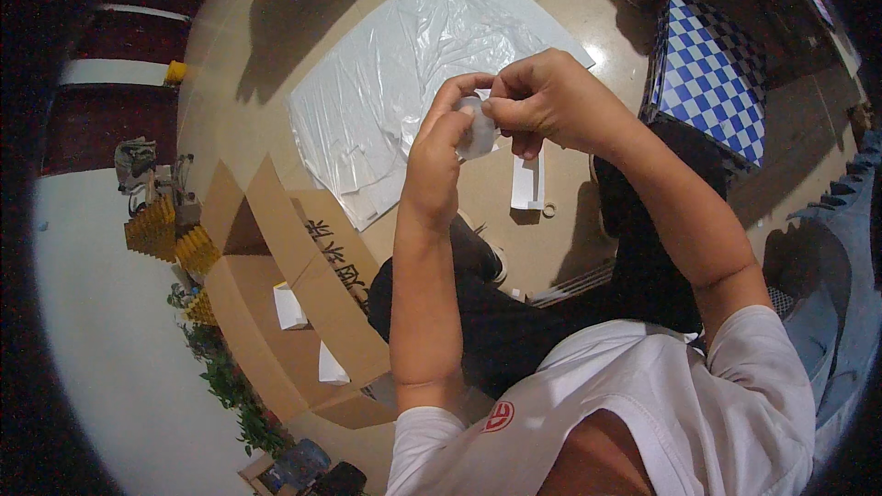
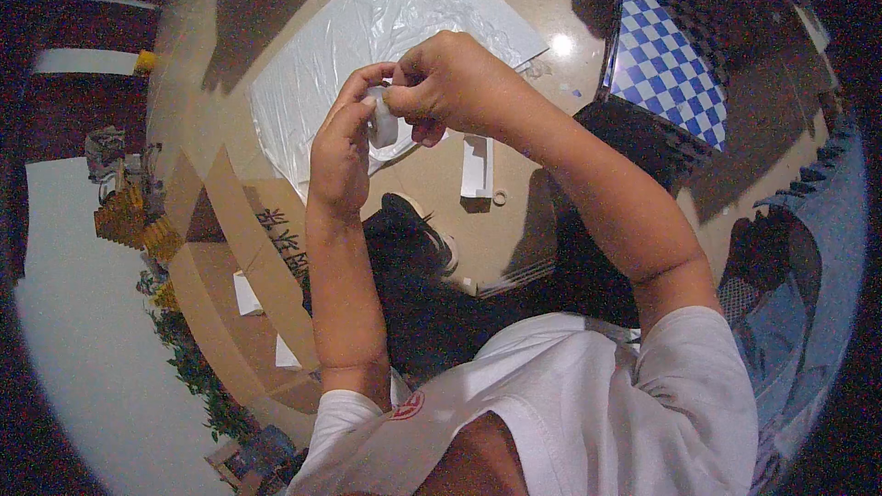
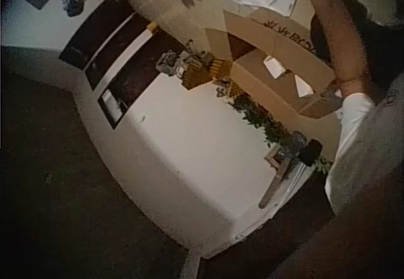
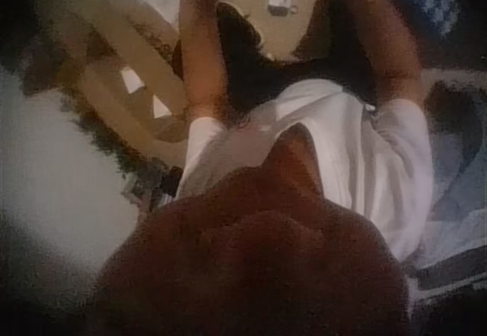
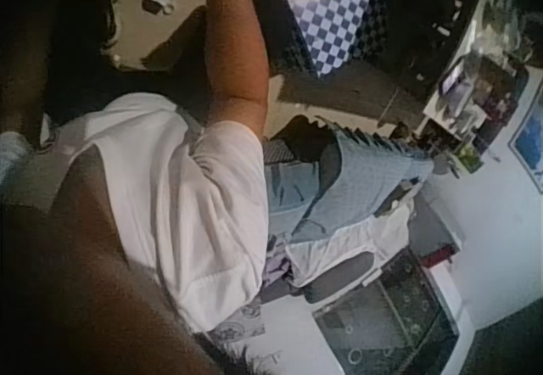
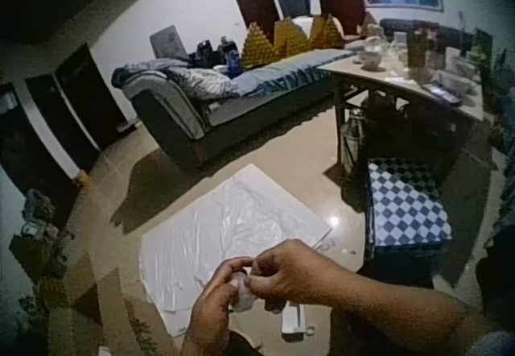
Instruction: The person opens a small rectangular box using a blue utility knife, removes a roll of clear tape, and inspects it by turning it over in their hands.
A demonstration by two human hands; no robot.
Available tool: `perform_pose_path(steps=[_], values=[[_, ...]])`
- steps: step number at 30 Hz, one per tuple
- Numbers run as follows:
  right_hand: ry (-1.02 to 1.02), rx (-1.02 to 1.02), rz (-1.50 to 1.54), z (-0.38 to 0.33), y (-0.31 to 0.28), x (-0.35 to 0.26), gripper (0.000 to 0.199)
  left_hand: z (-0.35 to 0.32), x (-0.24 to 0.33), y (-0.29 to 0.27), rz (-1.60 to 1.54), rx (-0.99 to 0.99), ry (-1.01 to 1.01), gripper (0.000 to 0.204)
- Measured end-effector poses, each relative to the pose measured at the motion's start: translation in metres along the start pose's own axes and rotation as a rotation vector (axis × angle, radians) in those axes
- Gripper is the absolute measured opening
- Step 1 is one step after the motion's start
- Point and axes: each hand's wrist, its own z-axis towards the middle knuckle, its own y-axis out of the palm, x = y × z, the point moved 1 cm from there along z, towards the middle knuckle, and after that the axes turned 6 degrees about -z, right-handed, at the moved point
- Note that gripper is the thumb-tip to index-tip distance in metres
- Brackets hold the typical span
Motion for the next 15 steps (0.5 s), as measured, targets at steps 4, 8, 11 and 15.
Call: perform_pose_path(steps=[4, 8, 11, 15], values=[[-0.011, 0.046, 0.013, -0.001, 0.003, 0.000, 0.023, 0.002, -0.001, -0.002, -0.006, 0.001, -0.009, 0.045], [-0.042, 0.057, 0.006, 0.001, 0.004, 0.003, 0.025, 0.002, -0.001, -0.002, -0.115, 0.024, -0.030, 0.042], [-0.017, 0.003, 0.116, 0.001, 0.002, 0.002, 0.026, -0.001, 0.007, 0.001, -0.208, 0.021, -0.044, 0.041], [-0.044, -0.104, 0.118, 0.000, -0.002, -0.003, 0.025, 0.000, 0.007, -0.003, -0.198, 0.000, -0.030, 0.041]])
